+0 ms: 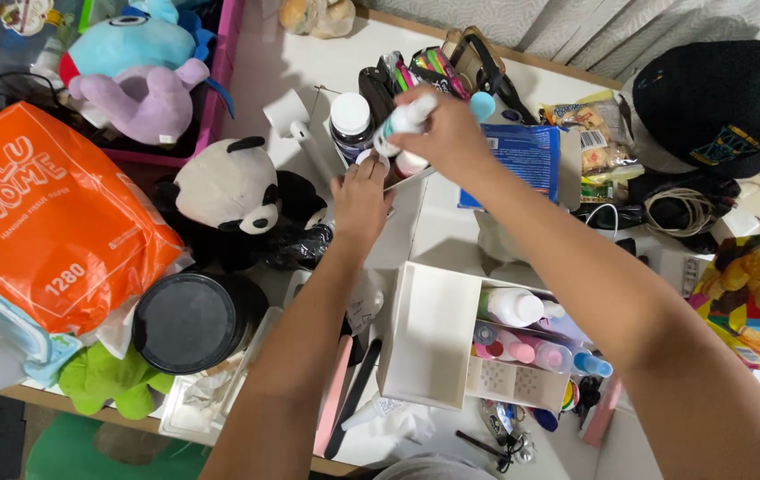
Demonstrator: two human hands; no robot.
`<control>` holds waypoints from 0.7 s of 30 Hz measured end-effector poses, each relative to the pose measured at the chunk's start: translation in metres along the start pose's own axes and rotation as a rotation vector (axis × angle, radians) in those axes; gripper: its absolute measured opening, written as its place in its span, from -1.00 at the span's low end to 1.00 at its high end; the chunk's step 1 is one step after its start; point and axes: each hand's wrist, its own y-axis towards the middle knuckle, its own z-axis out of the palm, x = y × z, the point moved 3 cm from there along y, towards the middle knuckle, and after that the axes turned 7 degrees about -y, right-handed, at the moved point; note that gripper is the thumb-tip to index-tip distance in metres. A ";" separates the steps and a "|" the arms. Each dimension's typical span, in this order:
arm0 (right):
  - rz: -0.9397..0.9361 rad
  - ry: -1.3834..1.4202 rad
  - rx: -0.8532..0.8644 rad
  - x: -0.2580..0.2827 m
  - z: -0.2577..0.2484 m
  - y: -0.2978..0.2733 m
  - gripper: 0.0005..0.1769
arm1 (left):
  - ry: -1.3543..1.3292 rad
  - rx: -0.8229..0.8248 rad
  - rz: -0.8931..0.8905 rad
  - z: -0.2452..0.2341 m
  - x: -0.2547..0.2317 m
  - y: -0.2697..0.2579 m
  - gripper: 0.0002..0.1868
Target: Organizing various cosmetic and personal care items on a desk and placing a hair dryer in a drawer.
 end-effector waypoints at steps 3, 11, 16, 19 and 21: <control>0.110 -0.131 0.023 0.044 -0.027 -0.009 -0.48 | -0.086 -0.064 0.023 0.003 0.002 -0.005 -0.26; 0.127 0.188 -0.249 0.024 -0.047 -0.024 -0.51 | -0.036 -0.031 -0.041 -0.030 -0.008 0.000 -0.31; 0.190 0.447 -0.457 0.030 -0.092 -0.040 -0.54 | -0.090 -0.101 -0.006 -0.045 -0.022 0.013 -0.33; 0.266 0.374 -0.560 0.022 -0.113 -0.059 -0.57 | -0.063 -0.042 0.015 -0.033 -0.023 0.021 -0.41; 0.209 0.441 -0.654 0.004 -0.122 -0.075 -0.55 | -0.145 0.048 0.036 -0.015 -0.021 0.023 -0.54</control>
